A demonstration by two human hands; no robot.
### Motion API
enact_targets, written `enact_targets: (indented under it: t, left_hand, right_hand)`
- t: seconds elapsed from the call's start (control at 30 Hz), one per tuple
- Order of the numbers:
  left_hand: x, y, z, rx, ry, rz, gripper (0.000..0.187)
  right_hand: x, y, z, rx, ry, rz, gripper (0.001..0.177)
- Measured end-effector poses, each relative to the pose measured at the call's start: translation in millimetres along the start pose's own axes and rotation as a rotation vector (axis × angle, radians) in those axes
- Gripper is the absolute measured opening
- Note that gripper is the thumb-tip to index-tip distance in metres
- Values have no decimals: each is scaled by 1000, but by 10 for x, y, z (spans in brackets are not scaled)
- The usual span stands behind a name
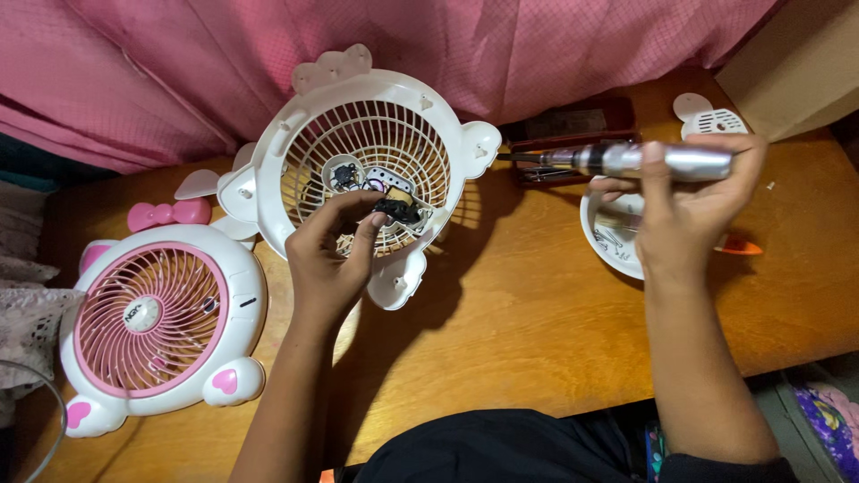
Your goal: The person uses a screwdriver to remove screws from the rear grille of a small electric fan. They then detach the motor assembly from the grille and place the removed screws into a small white bowl.
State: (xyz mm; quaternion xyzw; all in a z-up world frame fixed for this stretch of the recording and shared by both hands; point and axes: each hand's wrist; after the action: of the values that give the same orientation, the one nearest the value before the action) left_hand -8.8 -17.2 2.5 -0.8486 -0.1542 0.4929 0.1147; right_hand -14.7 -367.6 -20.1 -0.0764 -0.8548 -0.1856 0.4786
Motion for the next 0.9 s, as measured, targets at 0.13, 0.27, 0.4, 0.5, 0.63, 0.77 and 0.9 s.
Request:
enact_targets:
  t: [0.13,0.27,0.4,0.5,0.63,0.77,0.9]
  left_hand:
    - [8,18,6,3,-13,1,19]
    - [8,32,13,9,-22,-8,19]
    - [10,17,17,9,-24,-47,20]
    - [4,9,13,13,-19,-3,19]
    - [-3,3,11,9,-13,-50,19]
    - [-17,5,14,2,-15,-57,18]
    - [-20,0,11,1,-9,-52,19]
  right_hand:
    - [-61,131,88,122,-117,63,41]
    - [-201,318,307,165,-142,115,43]
    - [-319,494,518,199,-447,457,51]
    - [-358,547,561,221,-505,562,52]
    - [-400,588,578,249,-525,645,51]
    - [-428,637,596,271,-538,739,47]
    - [-425,629,596,271,-545,843,41]
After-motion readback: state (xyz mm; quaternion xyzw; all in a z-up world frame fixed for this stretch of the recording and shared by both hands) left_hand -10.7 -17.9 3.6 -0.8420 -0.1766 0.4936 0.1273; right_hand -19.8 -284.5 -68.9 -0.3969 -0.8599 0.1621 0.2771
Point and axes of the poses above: each hand's wrist, its own z-axis away from the middle knuckle, its own y-axis out of the palm, x = y × z, and after that the axes turned 4 degrees about -z, right-handed
